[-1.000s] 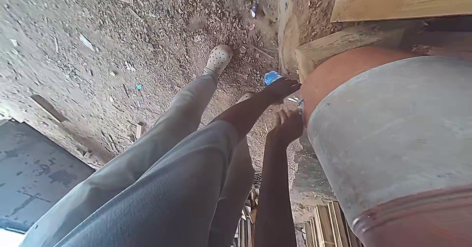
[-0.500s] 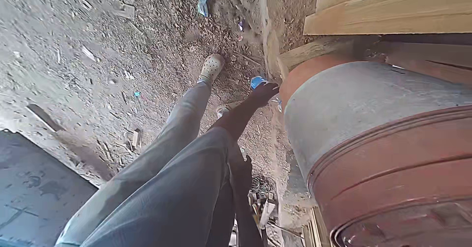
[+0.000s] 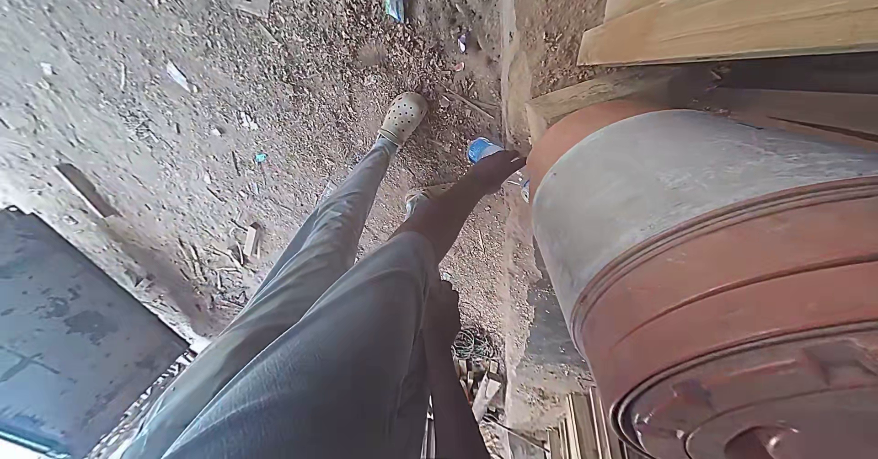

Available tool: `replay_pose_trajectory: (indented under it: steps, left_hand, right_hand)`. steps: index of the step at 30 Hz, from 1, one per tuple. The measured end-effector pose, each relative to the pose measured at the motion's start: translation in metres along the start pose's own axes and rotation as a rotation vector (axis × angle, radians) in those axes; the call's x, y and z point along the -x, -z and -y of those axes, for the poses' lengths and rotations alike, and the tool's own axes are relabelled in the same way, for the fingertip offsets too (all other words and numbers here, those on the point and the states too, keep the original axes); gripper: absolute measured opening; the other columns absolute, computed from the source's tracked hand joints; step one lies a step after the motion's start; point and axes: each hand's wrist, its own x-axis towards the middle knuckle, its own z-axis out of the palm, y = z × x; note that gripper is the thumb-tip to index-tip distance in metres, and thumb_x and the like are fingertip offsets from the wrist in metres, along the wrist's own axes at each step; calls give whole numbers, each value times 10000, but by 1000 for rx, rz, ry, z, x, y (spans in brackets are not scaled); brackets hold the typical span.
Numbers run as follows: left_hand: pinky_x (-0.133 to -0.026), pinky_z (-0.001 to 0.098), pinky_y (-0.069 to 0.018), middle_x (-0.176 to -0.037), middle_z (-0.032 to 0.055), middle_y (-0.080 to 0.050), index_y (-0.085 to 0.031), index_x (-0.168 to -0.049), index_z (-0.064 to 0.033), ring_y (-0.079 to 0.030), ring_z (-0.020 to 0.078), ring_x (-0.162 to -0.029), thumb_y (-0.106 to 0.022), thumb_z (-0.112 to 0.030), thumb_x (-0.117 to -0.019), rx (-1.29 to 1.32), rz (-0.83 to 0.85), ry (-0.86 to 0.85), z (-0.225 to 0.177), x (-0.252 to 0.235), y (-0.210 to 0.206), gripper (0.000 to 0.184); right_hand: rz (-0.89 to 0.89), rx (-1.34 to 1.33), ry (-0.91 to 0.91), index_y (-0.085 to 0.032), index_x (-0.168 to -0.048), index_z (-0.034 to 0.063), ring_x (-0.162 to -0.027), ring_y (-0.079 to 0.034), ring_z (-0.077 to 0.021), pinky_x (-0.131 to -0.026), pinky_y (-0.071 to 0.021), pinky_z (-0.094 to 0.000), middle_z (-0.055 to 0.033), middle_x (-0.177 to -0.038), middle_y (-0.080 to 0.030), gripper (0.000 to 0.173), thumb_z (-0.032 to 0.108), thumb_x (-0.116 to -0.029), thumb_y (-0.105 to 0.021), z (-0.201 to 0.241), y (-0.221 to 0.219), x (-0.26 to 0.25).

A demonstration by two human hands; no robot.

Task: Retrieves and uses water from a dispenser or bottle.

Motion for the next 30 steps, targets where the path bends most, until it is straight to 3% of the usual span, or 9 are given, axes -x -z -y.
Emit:
replay_pose_trajectory:
  steps: [14, 30]
  left_hand:
    - [-1150, 532, -437, -1576, 155, -452, -472, -1532, -137, -440, 364, -1451, -833, 99, -701, -12, -1, -2, 1, -1, 2, 936]
    - [-1145, 503, -448, -1537, 158, -482, -495, -1503, -107, -462, 357, -1427, -856, 68, -691, -34, -23, -21, 2, -2, 2, 906]
  right_hand:
    - [-31, -141, 6, -654, -1294, 187, -1006, -697, -331, -769, -566, -565, -146, -1203, -676, 491, 565, -1008, -525, -1, -15, 1]
    - [-19, -139, -11, -651, -1296, 187, -1009, -698, -327, -771, -574, -557, -139, -1224, -667, 498, 570, -1001, -529, 6, -21, -1]
